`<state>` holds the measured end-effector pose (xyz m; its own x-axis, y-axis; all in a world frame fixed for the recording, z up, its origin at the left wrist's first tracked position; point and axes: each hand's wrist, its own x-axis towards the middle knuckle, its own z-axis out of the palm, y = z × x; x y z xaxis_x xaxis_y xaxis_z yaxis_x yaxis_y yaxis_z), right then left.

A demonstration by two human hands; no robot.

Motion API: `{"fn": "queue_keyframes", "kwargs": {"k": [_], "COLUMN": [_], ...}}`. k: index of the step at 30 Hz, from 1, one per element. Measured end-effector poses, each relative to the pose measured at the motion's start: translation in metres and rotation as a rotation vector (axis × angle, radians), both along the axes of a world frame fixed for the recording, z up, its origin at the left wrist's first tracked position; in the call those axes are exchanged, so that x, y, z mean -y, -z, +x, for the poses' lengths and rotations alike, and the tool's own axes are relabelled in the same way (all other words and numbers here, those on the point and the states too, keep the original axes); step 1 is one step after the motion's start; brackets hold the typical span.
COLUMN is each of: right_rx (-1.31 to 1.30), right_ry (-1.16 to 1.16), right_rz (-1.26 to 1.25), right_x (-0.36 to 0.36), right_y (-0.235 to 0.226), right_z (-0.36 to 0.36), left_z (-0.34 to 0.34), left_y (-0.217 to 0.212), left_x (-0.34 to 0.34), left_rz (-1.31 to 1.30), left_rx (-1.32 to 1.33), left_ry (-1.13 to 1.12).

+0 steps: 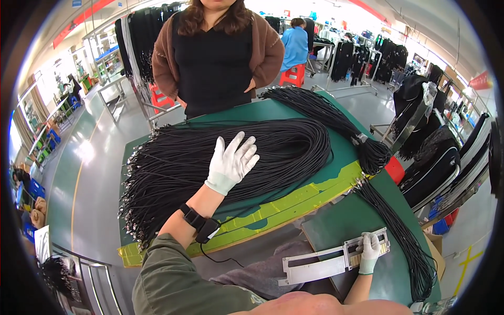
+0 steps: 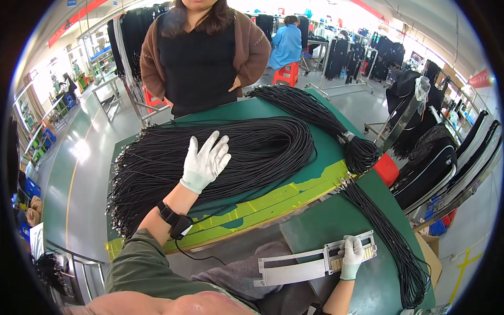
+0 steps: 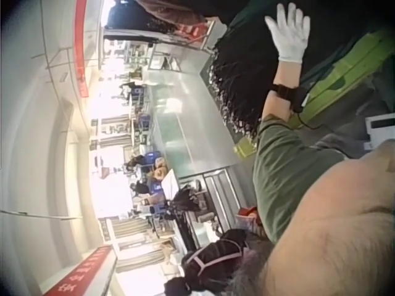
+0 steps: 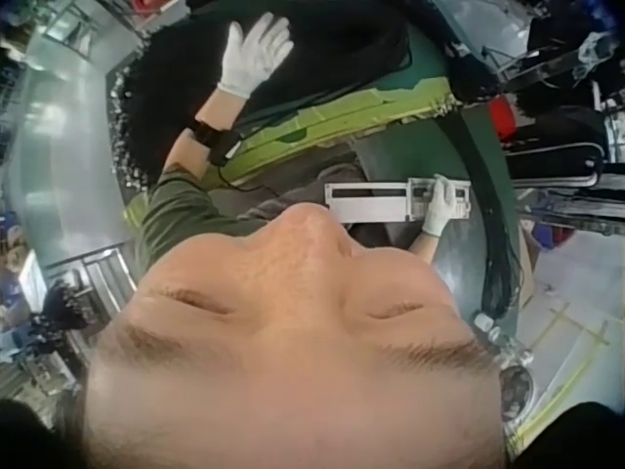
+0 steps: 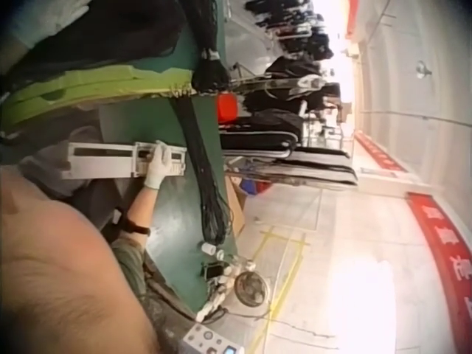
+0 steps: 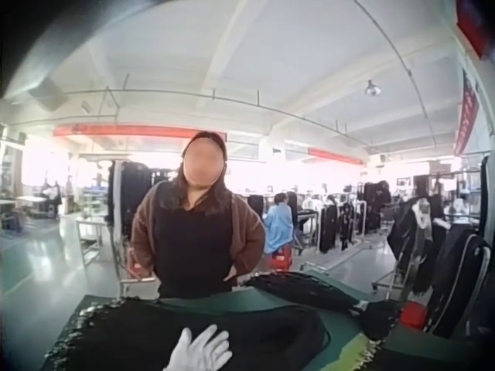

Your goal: The person touches a bundle of black cords on a table and picks up a metal component. They then touch the cords again and pick up a single cord from the bundle.

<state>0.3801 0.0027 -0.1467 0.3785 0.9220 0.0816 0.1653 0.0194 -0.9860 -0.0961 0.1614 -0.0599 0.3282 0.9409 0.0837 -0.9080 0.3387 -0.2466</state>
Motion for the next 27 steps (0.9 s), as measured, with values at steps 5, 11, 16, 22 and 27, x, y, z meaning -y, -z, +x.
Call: {"fn": "queue_keyframes", "kwargs": {"k": [5,11,16,22,27], "right_rx": [-0.025,-0.075,-0.06,-0.073,-0.037], "right_ry": [-0.008,0.014,0.02,0.059,0.055], "right_rz": [-0.001,-0.039,-0.042,-0.059,-0.049], "right_x": [0.001,0.005,0.0,-0.001,-0.002], "right_y": [-0.004,-0.006,0.003,-0.016,-0.014], "right_z": [-0.002,-0.004,-0.003,-0.005,-0.005], "left_z": [0.0,-0.017,-0.015,-0.017,0.0], "left_y": [-0.026,0.002,-0.016,-0.097,-0.051], "left_x": [0.014,0.008,0.012,0.043,0.05], "left_rz": [0.38,0.492,0.439,0.747,0.678], "left_rx": [-0.522,-0.44,-0.479,-0.527,-0.512], "left_ry": [-0.138,-0.114,-0.108,-0.307,-0.185]}}
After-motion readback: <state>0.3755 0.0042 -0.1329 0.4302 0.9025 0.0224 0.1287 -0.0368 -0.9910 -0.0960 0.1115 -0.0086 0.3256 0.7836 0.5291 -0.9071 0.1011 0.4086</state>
